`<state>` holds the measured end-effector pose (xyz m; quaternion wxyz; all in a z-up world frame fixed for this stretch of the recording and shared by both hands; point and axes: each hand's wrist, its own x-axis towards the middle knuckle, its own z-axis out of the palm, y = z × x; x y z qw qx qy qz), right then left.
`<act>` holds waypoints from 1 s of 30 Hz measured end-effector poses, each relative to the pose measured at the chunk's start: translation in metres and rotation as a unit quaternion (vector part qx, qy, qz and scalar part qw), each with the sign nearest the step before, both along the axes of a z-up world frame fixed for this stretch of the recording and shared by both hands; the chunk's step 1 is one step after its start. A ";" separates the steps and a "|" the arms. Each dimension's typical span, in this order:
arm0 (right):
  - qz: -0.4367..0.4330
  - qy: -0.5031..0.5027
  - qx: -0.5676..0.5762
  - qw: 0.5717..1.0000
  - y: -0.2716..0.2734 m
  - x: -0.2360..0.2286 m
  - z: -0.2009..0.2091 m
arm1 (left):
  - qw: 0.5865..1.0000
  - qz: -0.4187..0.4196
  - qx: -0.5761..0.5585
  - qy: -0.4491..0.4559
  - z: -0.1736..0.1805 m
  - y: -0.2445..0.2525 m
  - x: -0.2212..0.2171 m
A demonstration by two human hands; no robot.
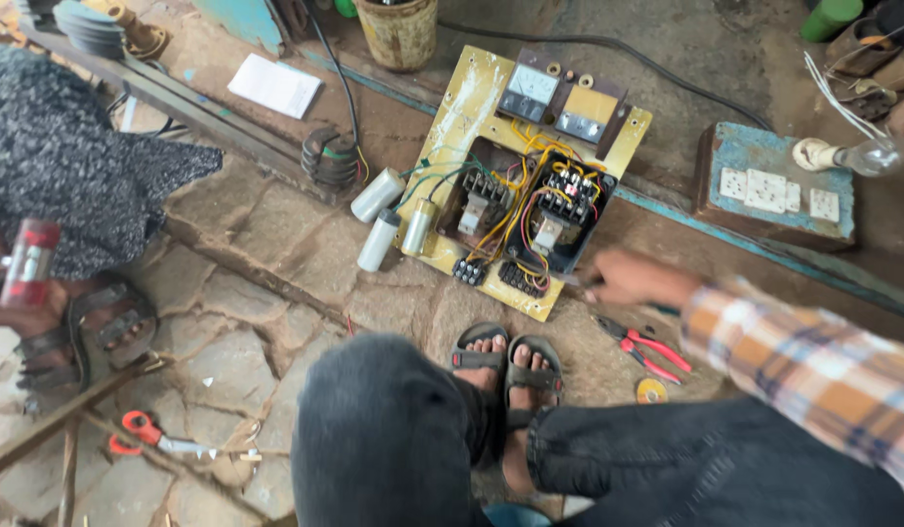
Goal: The person disassembles a small electrical component, removes internal parts, and then reassembles it. They then place the component into a larger electrical box and secure it using a screwdriver.
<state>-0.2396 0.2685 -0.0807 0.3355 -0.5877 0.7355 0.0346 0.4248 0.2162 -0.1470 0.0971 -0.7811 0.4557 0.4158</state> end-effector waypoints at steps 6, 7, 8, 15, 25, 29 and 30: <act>0.007 0.020 0.096 0.995 0.066 0.016 -0.067 | 0.969 -0.153 -0.169 0.091 0.042 -0.111 -0.119; -0.023 0.004 0.111 0.994 0.074 0.018 -0.078 | 0.952 -0.191 -0.208 0.121 0.047 -0.134 -0.155; -0.011 0.011 0.120 0.993 0.080 0.022 -0.092 | 0.928 -0.233 -0.243 0.159 0.049 -0.155 -0.193; -0.007 -0.004 0.042 0.999 0.113 0.029 -0.190 | 0.723 -0.459 -0.396 0.331 0.016 -0.219 -0.425; 0.139 0.135 0.158 0.968 0.098 0.067 -0.202 | 0.643 -0.513 -0.489 0.291 -0.048 -0.225 -0.450; 0.012 0.093 0.014 0.996 0.017 0.094 -0.127 | 0.646 -0.510 -0.494 0.280 -0.054 -0.225 -0.451; -0.040 0.079 0.000 0.996 -0.006 0.099 -0.109 | 0.659 -0.503 -0.489 0.272 -0.054 -0.224 -0.453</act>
